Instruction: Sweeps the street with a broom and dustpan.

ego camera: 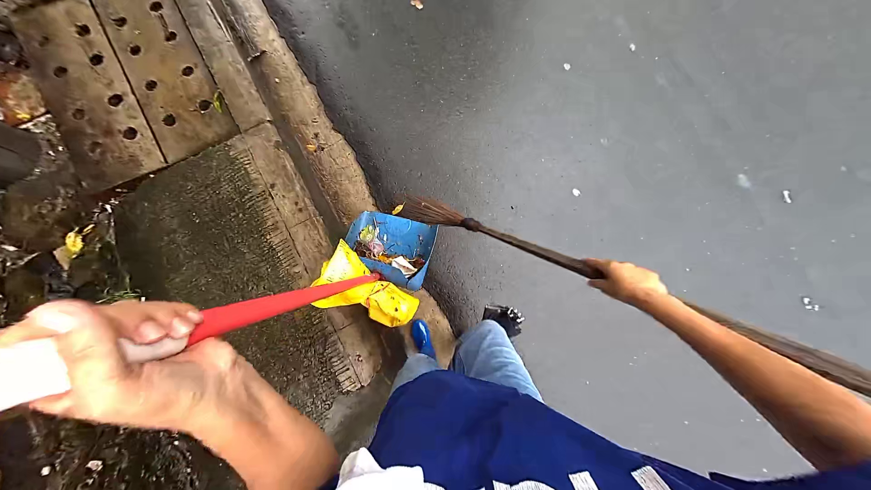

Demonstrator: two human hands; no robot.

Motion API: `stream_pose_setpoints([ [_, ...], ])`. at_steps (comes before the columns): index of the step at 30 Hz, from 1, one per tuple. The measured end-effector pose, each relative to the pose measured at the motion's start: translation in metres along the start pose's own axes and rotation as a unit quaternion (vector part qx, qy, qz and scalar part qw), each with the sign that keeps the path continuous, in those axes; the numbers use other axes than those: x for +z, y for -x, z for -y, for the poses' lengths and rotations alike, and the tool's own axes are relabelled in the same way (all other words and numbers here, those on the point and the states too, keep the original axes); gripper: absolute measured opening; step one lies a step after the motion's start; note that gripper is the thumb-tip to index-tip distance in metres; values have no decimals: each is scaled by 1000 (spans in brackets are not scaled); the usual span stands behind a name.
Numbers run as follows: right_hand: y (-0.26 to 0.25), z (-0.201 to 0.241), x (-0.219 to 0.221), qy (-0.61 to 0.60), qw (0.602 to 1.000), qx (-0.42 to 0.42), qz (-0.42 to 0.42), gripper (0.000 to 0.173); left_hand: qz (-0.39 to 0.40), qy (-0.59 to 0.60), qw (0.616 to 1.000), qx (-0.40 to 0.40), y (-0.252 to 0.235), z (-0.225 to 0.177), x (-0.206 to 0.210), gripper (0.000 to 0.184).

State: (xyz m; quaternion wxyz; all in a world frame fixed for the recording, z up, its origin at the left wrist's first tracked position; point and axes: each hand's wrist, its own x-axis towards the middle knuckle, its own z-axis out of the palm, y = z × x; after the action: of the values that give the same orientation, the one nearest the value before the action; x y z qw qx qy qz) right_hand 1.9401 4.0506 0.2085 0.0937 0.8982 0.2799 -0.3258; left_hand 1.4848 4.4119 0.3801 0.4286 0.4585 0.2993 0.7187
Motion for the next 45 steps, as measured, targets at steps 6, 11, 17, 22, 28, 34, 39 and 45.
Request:
stream_pose_setpoints([
  [6, -18, 24, -79, -24, 994, 103, -30, 50, 89, -41, 995, -8, 6, 106, 95, 17],
  [11, -93, 91, -47, 28, 993, 85, 80, 51, 170, -197, 964, -56, 31, 223, 134, 15],
  [17, -121, 28, -172, 27, 991, -43, 125, 54, 157, -321, 904, -234, 45, 280, 135, 18],
  [22, -161, 65, -198, 84, 993, -29, 78, 63, 50, -337, 896, -286, 10, 287, 184, 17],
  [28, -236, 77, -208, 98, 964, -119, 215, 52, -22, -359, 880, -309, -47, 305, 219, 22],
  [34, -266, 72, -354, 66, 956, -221, 179, 52, -101, -351, 880, -303, -114, 284, 235, 16],
  [39, -327, 98, -403, -28, 970, -192, 147, 54, -141, -318, 896, -275, -155, 303, 249, 13],
  [45, -381, 103, -478, -192, 976, -71, 74, 56, -163, -270, 915, -251, -245, 353, 296, 10],
])
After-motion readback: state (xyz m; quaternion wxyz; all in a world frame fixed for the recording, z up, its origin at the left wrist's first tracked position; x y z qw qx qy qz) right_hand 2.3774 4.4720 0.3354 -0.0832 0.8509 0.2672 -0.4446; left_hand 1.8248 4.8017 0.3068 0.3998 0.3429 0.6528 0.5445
